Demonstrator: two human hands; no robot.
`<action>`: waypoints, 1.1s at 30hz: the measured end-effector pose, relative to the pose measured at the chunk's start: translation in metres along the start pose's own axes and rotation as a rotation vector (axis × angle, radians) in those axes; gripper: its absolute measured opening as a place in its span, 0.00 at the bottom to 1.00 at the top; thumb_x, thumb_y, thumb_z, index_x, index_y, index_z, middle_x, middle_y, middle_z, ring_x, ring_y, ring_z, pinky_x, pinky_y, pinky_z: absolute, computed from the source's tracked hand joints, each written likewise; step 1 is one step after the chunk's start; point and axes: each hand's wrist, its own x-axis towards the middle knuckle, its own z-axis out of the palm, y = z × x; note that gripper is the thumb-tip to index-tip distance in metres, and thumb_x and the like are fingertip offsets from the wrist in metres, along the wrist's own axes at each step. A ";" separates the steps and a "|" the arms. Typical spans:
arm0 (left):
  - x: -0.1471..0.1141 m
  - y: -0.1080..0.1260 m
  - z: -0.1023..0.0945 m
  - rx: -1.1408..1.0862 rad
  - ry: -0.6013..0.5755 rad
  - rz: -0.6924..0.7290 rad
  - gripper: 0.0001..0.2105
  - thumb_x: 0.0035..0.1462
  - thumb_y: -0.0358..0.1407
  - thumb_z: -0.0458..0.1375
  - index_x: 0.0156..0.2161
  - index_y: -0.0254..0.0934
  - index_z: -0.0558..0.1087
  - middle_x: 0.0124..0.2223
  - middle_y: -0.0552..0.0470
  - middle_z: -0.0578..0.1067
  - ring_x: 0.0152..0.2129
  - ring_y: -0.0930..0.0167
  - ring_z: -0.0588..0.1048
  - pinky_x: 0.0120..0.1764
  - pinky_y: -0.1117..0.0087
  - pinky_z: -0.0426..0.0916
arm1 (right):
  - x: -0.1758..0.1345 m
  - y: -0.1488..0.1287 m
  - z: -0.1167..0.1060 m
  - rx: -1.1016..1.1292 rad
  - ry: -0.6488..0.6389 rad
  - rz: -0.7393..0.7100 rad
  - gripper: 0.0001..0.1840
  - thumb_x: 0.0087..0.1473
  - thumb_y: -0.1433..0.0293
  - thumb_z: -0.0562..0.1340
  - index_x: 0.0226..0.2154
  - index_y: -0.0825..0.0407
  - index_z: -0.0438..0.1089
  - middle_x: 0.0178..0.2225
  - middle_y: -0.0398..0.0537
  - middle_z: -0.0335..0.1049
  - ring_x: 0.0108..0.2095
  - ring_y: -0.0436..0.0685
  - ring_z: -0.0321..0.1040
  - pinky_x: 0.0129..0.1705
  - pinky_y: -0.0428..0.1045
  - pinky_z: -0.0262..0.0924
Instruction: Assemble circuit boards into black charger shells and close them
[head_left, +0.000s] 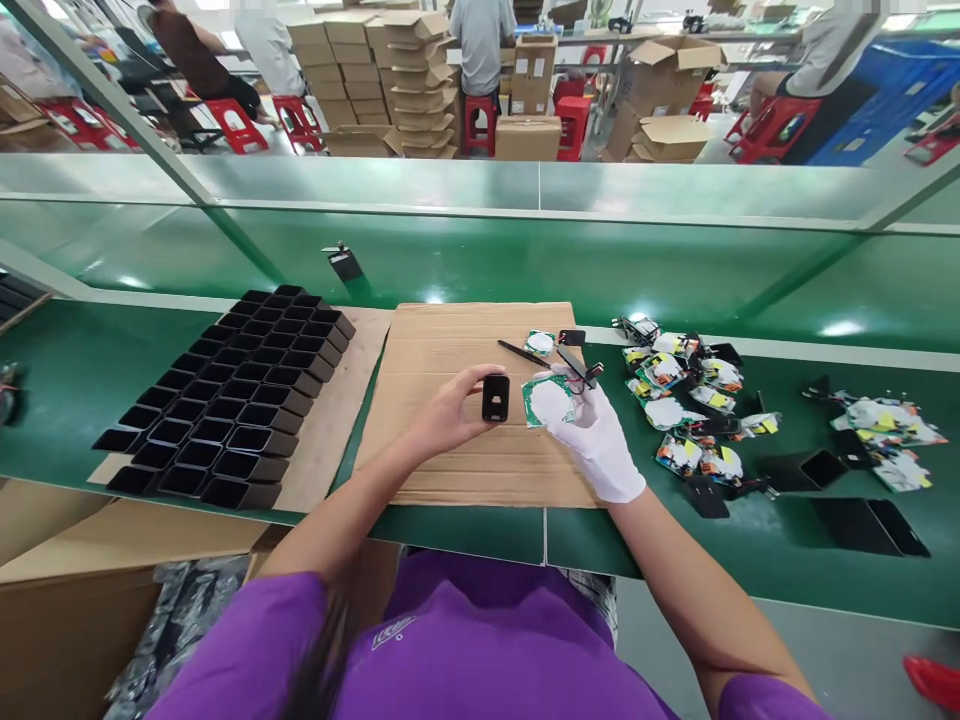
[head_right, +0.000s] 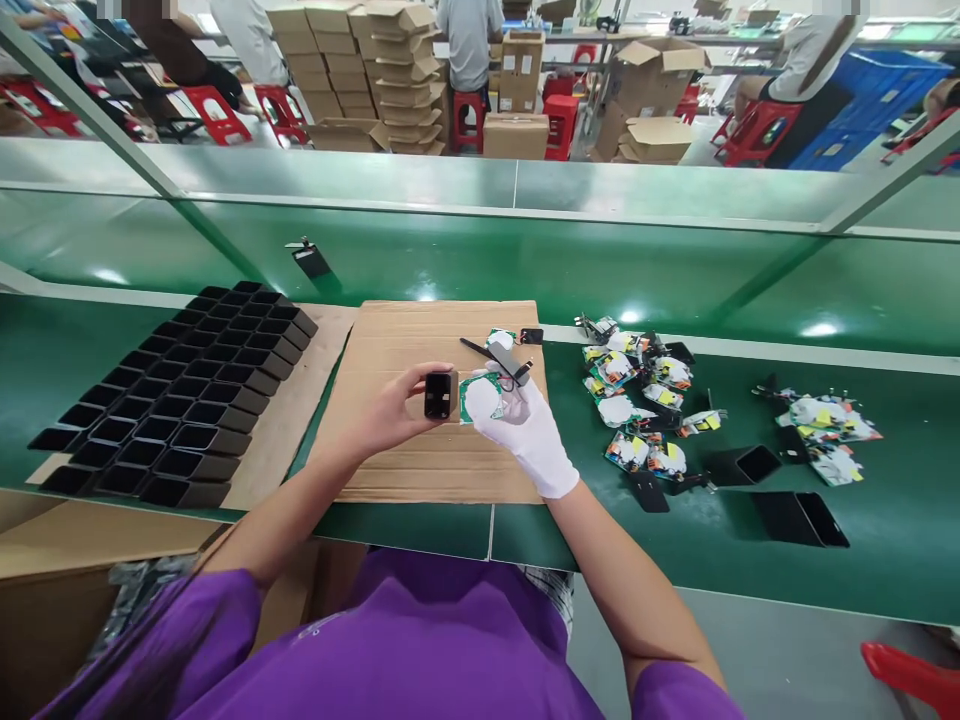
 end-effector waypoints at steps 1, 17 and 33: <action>-0.001 0.000 0.002 -0.011 0.011 0.022 0.26 0.53 0.32 0.64 0.56 0.42 0.64 0.56 0.46 0.74 0.52 0.66 0.75 0.51 0.63 0.75 | -0.001 -0.001 0.000 0.002 -0.001 -0.002 0.33 0.38 0.58 0.75 0.48 0.47 0.69 0.47 0.51 0.76 0.47 0.61 0.74 0.49 0.56 0.72; -0.018 -0.021 0.031 0.005 0.232 -0.166 0.33 0.42 0.46 0.72 0.47 0.42 0.59 0.42 0.53 0.72 0.32 0.72 0.75 0.32 0.72 0.70 | -0.009 0.012 0.011 0.129 -0.108 0.219 0.33 0.43 0.50 0.72 0.48 0.45 0.67 0.48 0.52 0.77 0.48 0.64 0.75 0.44 0.56 0.73; -0.018 -0.011 0.033 -0.156 0.065 -0.161 0.19 0.51 0.37 0.64 0.37 0.42 0.54 0.45 0.48 0.77 0.38 0.70 0.78 0.37 0.69 0.73 | -0.003 0.018 0.012 0.126 0.113 0.192 0.28 0.49 0.47 0.66 0.46 0.47 0.67 0.45 0.52 0.78 0.46 0.62 0.76 0.51 0.58 0.71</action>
